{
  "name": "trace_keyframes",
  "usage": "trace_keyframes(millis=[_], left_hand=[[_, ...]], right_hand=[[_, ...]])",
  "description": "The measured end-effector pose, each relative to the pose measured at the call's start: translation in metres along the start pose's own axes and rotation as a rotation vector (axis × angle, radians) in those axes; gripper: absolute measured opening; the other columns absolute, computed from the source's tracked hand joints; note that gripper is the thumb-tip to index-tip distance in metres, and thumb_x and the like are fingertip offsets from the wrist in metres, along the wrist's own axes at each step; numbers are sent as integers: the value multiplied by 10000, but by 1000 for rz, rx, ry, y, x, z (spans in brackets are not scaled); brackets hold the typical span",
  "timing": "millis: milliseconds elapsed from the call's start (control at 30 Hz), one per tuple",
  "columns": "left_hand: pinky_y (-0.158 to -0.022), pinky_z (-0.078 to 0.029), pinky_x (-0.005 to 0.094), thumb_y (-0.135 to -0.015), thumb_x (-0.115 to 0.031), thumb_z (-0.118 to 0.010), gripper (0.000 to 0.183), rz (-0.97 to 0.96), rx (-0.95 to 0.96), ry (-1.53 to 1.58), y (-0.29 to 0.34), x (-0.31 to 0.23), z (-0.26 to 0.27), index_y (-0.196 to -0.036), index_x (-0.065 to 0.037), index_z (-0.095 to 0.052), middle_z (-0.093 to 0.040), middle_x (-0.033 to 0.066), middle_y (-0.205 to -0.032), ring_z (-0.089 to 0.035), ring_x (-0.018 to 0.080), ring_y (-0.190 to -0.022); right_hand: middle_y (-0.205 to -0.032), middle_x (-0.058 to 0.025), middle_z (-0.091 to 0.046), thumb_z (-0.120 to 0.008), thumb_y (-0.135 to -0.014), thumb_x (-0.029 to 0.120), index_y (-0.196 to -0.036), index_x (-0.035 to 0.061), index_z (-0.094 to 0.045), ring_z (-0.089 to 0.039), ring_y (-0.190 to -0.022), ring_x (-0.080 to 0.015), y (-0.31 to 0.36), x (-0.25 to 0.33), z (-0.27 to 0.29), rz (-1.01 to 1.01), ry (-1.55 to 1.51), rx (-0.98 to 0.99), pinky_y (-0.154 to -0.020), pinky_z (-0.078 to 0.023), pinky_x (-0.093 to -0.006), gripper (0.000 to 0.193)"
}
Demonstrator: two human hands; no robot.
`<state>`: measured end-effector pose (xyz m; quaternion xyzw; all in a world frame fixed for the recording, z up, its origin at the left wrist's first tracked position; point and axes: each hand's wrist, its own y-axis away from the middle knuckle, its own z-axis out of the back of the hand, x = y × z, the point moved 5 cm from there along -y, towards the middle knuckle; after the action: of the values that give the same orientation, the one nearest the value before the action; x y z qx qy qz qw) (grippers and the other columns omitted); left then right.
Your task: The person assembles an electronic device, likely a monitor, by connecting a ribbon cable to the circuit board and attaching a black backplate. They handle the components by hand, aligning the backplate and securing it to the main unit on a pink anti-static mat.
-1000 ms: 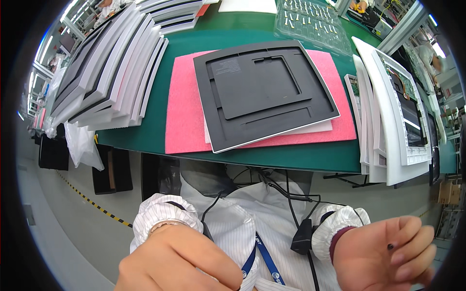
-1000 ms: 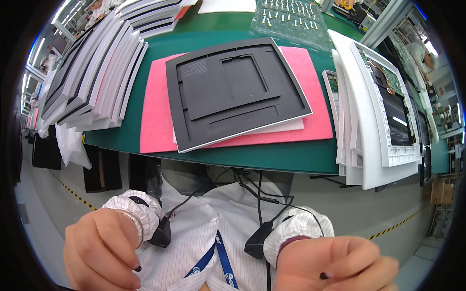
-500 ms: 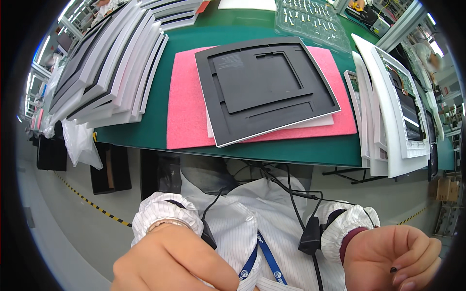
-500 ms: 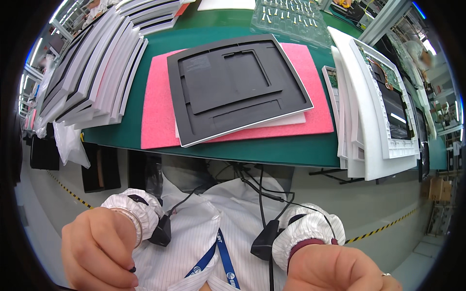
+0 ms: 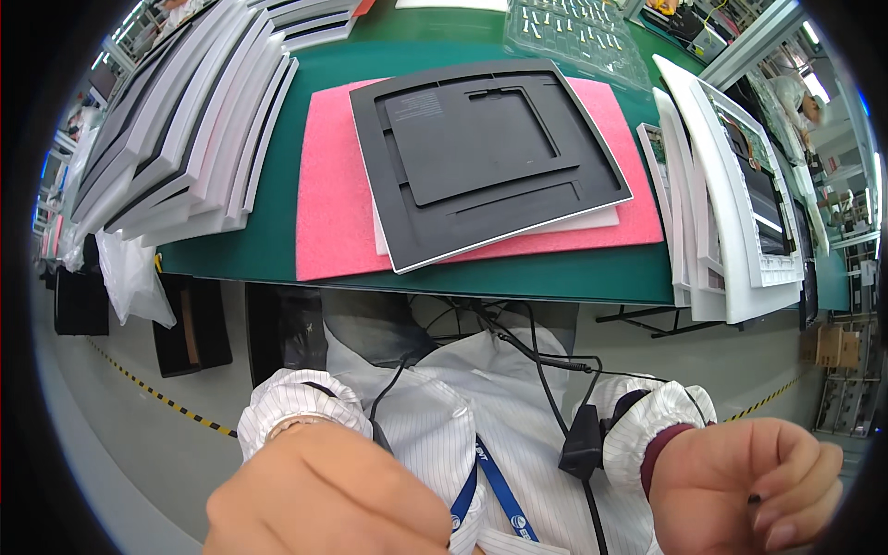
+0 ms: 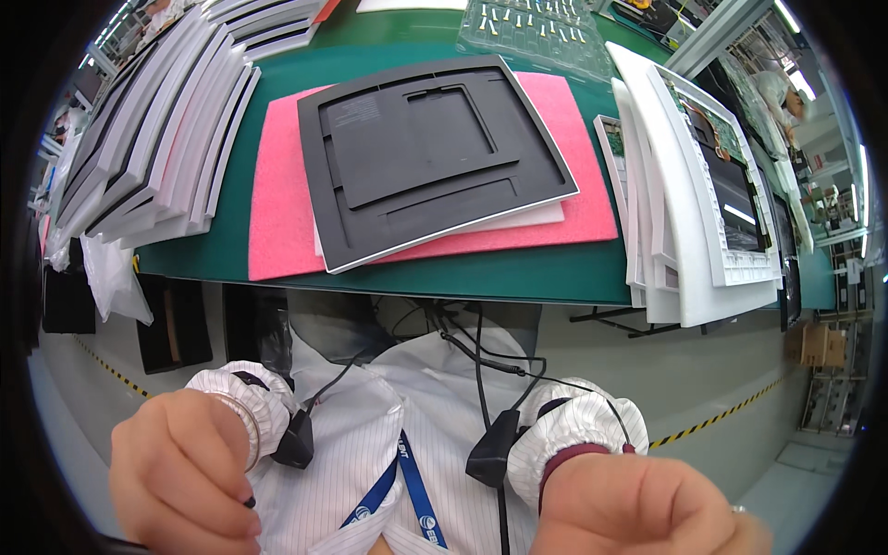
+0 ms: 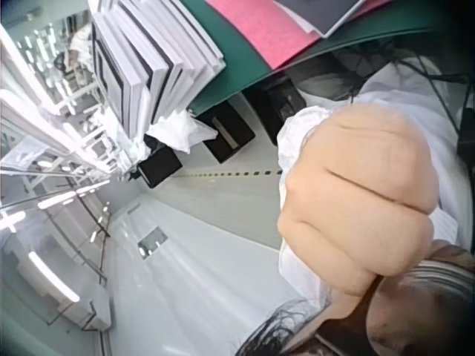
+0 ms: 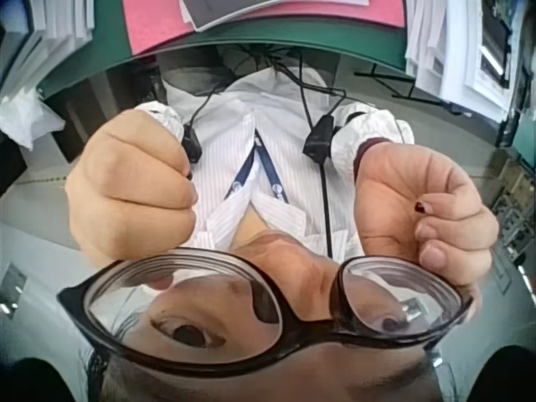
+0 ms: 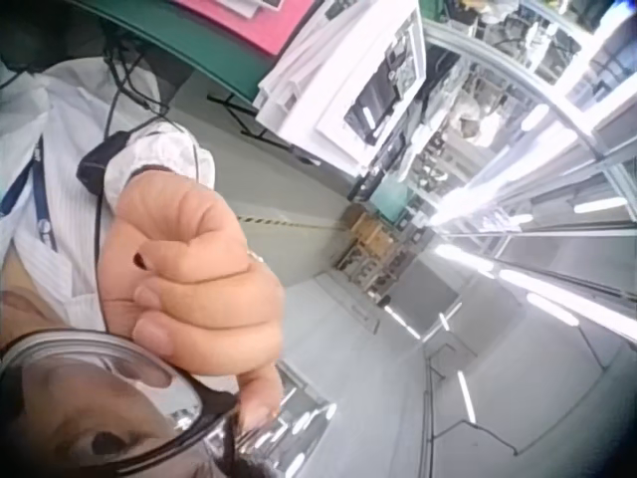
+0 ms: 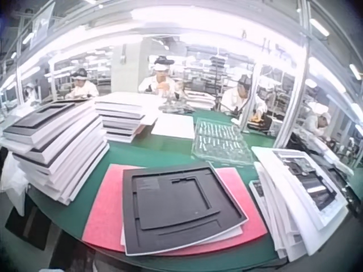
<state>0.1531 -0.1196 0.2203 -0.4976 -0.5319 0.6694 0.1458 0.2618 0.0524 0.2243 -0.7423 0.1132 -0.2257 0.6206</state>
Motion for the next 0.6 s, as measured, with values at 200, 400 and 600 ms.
trace_keyframes(millis=[200, 400, 600], left_hand=[[-559, -456, 284, -805, -95, -660, 83, 12, 118, -18, 16, -4, 22, -762, -25, -668, -678, 77, -701, -594, 193, -616], [-550, -453, 297, -827, -136, -663, 152, -1, 72, -23, 22, -9, 29, -726, -22, -662, -672, 104, -702, -596, 205, -629], [-516, -459, 285, -863, -194, -690, 282, -48, 52, -54, 27, -9, 34, -648, -29, -611, -646, 97, -657, -591, 191, -605]], right_hand=[[-866, -17, -444, -599, -937, 268, -1240, 78, -493, -388, -740, -143, 11, -9, 0, -134, 114, 35, -645, -336, -267, 372], [-797, -13, -392, -605, -925, 149, -1021, 62, -539, -338, -715, -124, 18, -26, -8, -55, 71, -146, -639, -260, -258, 145], [-799, -19, -375, -498, -967, 172, -1036, 94, -576, -335, -714, -144, 21, -34, -16, -38, 203, -124, -609, -272, -275, 130]])
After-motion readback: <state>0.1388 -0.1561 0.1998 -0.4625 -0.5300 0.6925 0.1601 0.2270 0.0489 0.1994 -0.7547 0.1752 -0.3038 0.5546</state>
